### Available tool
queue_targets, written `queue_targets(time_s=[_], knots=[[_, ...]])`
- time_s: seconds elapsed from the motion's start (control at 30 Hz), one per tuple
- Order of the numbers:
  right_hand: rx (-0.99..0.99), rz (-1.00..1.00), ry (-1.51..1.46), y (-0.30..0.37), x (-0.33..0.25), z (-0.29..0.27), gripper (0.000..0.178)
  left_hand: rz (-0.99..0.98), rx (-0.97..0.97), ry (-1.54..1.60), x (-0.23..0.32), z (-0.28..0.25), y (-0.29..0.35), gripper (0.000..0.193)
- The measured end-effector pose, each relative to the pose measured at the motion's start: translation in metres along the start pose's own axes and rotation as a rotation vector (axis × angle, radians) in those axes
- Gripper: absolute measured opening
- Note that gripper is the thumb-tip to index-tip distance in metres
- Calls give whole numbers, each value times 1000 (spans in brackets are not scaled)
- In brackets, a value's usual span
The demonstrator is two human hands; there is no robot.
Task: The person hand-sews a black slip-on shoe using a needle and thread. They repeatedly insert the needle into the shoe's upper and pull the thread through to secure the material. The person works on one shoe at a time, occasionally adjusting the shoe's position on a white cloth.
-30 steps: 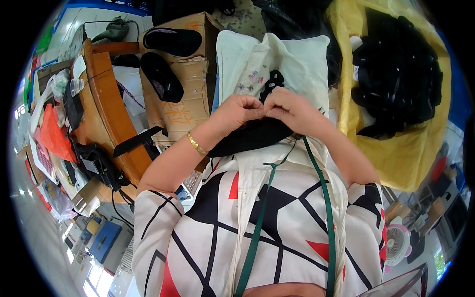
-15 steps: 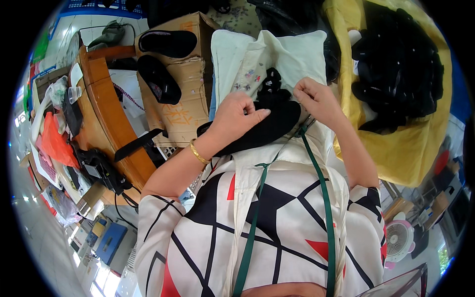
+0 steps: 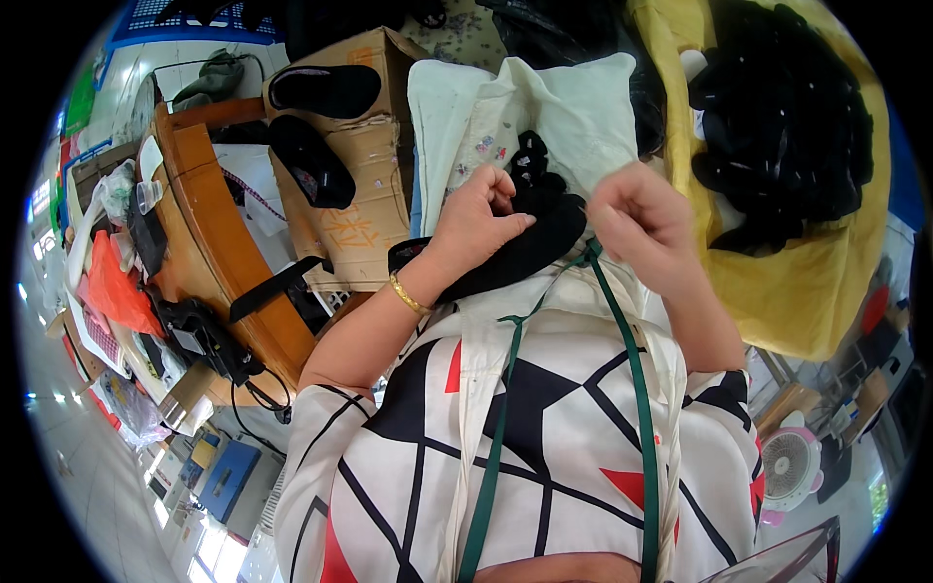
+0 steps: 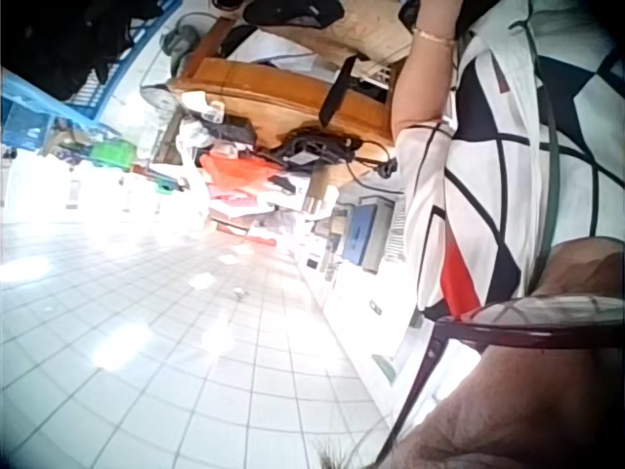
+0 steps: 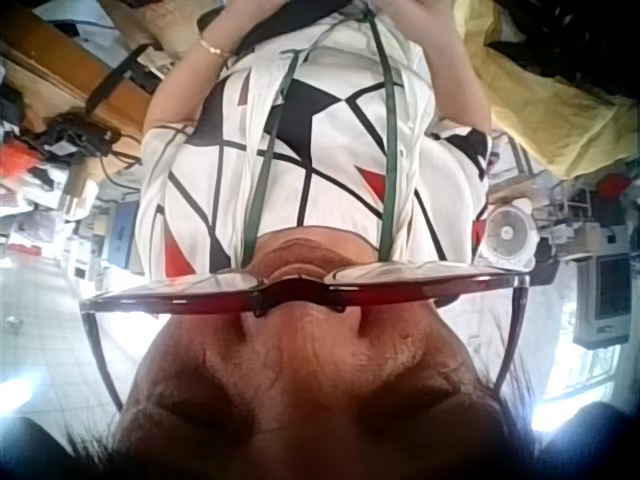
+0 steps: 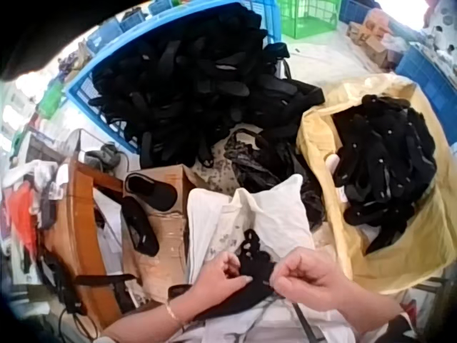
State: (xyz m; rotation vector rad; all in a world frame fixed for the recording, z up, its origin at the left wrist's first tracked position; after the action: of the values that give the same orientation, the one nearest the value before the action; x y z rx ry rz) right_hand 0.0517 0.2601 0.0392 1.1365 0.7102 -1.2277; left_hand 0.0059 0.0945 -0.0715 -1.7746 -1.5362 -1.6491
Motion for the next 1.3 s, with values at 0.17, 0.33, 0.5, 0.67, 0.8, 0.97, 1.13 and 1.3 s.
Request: queue_targets(time_s=[0.17,0.33,0.5,0.67,0.8,0.97,1.13,1.3], knots=[[-228,-264,-143,25,-42,23,15,70,-6,-47,10,-1,0,33],[-481,-264,-11,32,-50,51,14,115,119,-178,44,-28,2,27],[-753,-23,100,42,-27,80,7,-47,-250,-175,34,8,20,24],[-430,-185,517,4,2,48,3,-462,-293,436,3,1,24,17],[-37,-355,1040,-16,28,25,6,-360,-280,284,7,-3,25,17],[-67,-444,1227,-21,42,31,6,2,-204,89,30,-5,24,14],[-134,-436,1138,-22,44,32,4,-224,-138,153,9,-11,13,11],[-91,-343,868,-24,56,30,6,-262,-233,196,8,-1,17,9]])
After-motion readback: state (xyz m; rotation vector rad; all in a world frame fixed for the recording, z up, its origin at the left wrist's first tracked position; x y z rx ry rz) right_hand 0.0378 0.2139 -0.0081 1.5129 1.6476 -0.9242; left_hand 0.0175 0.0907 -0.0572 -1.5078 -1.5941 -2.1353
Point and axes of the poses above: each hand's wrist, its own y-axis away from the middle knuckle, its own z-axis out of the palm, x = y × z, the point moved 9 cm from there along -y, towards the middle knuckle, and after that the axes turned 10 degrees about x, right-handed, at the moved point
